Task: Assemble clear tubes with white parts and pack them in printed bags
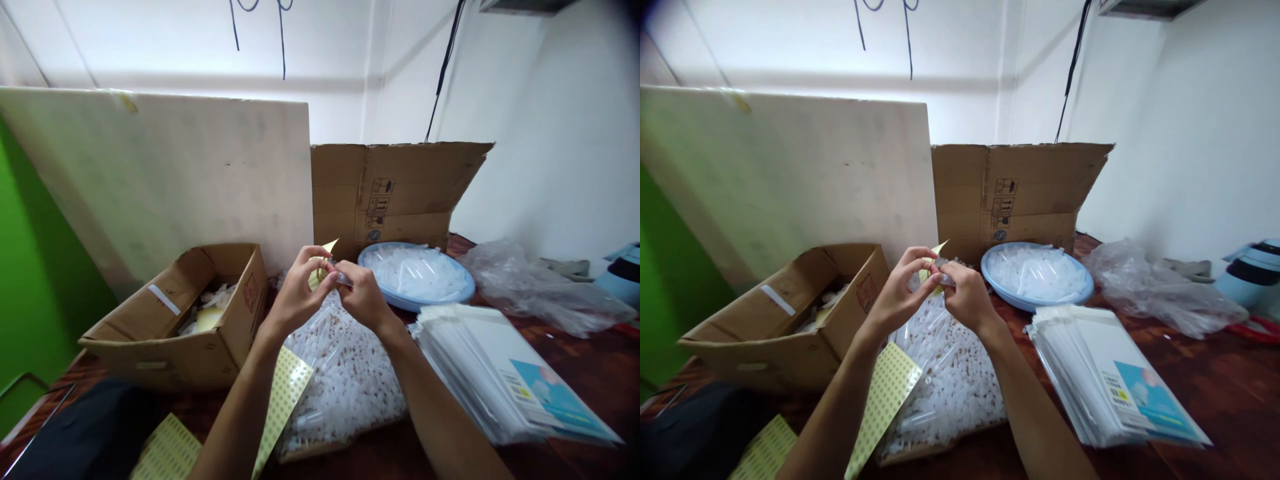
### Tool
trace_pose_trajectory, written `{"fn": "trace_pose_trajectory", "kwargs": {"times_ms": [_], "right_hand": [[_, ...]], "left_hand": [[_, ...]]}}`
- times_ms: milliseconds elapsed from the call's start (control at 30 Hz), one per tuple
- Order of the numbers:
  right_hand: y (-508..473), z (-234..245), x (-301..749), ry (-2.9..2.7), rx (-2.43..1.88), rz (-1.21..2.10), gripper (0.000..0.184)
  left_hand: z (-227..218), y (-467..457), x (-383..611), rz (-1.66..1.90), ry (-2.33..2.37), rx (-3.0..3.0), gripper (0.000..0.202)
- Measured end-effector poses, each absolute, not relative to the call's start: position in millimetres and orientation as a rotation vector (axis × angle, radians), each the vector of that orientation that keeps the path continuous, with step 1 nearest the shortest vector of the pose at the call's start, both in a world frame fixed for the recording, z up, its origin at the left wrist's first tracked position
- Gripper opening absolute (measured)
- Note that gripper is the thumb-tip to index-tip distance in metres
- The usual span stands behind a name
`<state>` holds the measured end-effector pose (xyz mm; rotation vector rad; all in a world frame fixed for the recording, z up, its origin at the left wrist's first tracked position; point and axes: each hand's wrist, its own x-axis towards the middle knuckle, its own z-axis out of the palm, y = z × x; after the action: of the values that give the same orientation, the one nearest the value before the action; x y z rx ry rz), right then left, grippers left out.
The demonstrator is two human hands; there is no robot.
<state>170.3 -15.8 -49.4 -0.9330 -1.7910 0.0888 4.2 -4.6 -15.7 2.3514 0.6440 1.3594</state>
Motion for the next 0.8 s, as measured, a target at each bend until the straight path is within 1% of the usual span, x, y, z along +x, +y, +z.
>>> {"fn": "trace_pose_trajectory", "kwargs": {"times_ms": [100,133,200,300,333,367,433,500,600,700,767,800], "right_hand": [[-16,-49,170,-1.778,-0.919,0.115,0.015],[-16,-49,170,-1.764,-0.912,0.139,0.016],[-19,-46,169,-1.723,-0.896,0.230,0.017],[-25,-40,170,-1.664,-0.844,0.459,0.021],[-27,-39,170,-1.652,-0.812,0.537,0.021],[-28,-38,171,-1.641,-0.785,0.600,0.020],[-29,-36,173,-1.602,-0.758,0.685,0.022],[-28,-37,175,-1.540,-0.764,0.734,0.031],[-26,-36,180,-1.425,-0.766,0.745,0.040],[-28,-31,187,-1.344,-0.721,0.664,0.036],[-33,-26,191,-1.319,-0.687,0.613,0.033],[-36,-22,193,-1.308,-0.684,0.586,0.032]], "left_hand": [[-15,-5,5,1.404,0.673,2.376,0.005],[-15,-6,4,1.425,0.684,2.380,0.007],[-12,-5,0,1.442,0.687,2.382,0.024],[-9,-1,-11,1.370,0.644,2.399,0.057],[-9,2,-15,1.326,0.631,2.403,0.065],[-9,5,-19,1.274,0.624,2.398,0.068],[-12,12,-27,1.162,0.638,2.361,0.063],[-18,19,-34,1.076,0.692,2.329,0.053],[-32,31,-39,0.948,0.829,2.393,0.052],[-53,41,-33,0.756,0.958,2.530,0.059],[-66,40,-16,0.761,1.044,2.596,0.062],[-71,37,-4,0.813,1.061,2.617,0.058]]}}
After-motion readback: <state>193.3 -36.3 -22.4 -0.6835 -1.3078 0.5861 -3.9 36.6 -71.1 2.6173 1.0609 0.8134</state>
